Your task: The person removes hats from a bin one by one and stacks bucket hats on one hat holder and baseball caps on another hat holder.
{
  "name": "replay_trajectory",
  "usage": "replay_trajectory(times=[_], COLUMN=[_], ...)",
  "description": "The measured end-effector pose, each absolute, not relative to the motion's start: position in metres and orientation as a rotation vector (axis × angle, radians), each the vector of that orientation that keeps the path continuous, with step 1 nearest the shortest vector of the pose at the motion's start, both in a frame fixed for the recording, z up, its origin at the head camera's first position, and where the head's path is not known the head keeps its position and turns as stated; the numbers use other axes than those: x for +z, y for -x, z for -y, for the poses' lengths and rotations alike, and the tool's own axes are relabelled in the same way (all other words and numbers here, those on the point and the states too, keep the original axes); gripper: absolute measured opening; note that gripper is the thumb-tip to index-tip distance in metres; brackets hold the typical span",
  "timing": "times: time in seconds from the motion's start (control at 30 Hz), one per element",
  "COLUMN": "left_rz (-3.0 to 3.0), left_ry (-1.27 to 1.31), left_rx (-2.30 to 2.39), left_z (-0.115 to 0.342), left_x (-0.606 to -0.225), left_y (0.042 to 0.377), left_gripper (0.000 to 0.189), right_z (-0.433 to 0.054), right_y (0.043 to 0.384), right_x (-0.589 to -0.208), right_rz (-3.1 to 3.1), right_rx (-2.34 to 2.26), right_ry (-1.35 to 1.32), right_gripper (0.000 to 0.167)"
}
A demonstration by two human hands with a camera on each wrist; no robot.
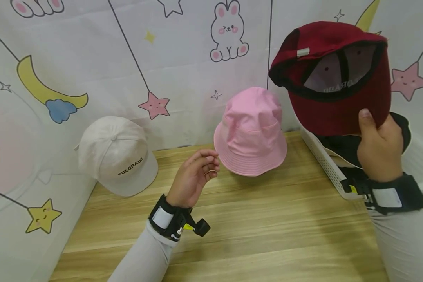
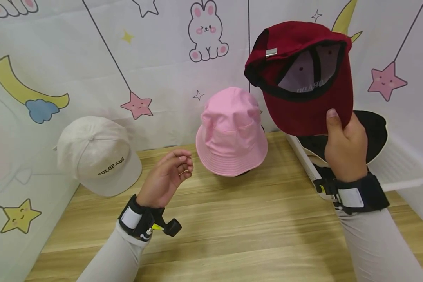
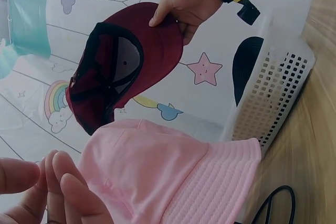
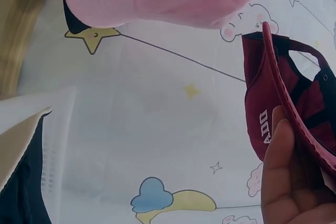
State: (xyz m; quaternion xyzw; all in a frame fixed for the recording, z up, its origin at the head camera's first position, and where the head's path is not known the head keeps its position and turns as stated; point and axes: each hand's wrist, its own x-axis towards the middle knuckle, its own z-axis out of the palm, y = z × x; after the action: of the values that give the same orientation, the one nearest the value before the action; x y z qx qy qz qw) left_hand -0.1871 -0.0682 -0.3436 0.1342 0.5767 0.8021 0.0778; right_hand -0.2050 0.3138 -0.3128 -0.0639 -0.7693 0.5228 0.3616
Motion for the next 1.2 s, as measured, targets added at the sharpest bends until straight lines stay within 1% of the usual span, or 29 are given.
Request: replay_trajectory(times=[1.2], left_rz=[-1.742], left_ry=[-0.409], left_rx=[2.378], left_z=[0.067], left_x=[-0.343], left_y=[0.186], left_gripper=[0.02], right_z=[-0.286], right_y=[0.181], right_x=[-0.304], right_rz=[1.767], right_rx=[1.438], right_ry=[-0.108], right_gripper=[0.015])
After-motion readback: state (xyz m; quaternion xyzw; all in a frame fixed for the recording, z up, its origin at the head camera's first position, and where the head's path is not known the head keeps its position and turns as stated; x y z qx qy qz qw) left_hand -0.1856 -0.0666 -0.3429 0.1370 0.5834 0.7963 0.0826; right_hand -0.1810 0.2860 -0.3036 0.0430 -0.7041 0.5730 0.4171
